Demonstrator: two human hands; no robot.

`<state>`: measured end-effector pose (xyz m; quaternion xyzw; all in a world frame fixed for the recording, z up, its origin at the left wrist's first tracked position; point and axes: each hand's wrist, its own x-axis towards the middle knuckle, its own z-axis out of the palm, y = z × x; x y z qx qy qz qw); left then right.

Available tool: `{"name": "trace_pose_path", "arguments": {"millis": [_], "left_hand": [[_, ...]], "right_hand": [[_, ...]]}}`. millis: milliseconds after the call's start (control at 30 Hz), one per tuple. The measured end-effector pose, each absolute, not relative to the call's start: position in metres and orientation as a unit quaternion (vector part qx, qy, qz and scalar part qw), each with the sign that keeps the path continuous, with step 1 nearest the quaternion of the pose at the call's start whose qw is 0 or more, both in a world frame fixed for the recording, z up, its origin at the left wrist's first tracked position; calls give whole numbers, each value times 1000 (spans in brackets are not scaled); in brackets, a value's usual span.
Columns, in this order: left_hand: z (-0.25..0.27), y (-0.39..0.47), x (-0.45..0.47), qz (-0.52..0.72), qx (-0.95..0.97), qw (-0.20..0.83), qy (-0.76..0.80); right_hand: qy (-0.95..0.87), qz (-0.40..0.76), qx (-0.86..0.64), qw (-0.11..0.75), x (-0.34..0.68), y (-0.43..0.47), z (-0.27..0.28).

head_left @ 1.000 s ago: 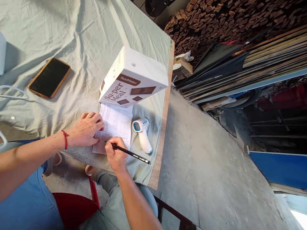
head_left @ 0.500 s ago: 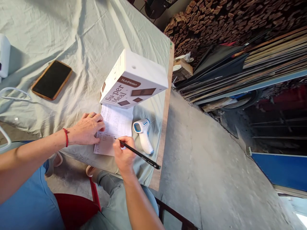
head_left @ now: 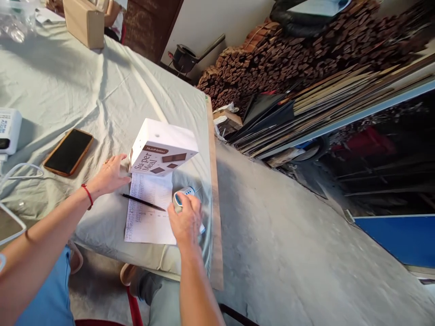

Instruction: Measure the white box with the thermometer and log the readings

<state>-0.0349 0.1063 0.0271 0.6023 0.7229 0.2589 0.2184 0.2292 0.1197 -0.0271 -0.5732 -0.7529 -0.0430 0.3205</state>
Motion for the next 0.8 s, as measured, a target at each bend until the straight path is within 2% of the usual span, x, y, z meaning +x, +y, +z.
{"name": "trace_pose_path", "arguments": {"millis": [100, 167, 233, 400, 500, 567, 700, 800], "left_hand": [[19, 122, -33, 301, 615, 227, 693], [13, 134, -36, 335, 620, 231, 671], [7, 144, -38, 374, 623, 245, 642], [13, 151, -33, 456, 590, 315, 588], [27, 143, -26, 441, 567, 353, 600], [33, 137, -22, 413, 565, 359, 618], [36, 133, -20, 374, 600, 332, 625], [33, 132, -21, 367, 615, 315, 622]], "right_hand": [[-707, 0, -652, 275, 264, 138, -29], [-693, 91, -678, 228, 285, 146, -32], [-681, 173, -676, 220, 294, 150, -33], [-620, 364, -602, 348, 264, 138, -14], [-558, 532, -490, 407, 230, 126, -1], [-503, 599, -448, 432, 211, 122, 2], [-424, 671, -411, 449, 188, 122, 0], [-407, 676, -411, 457, 182, 123, 0]]}}
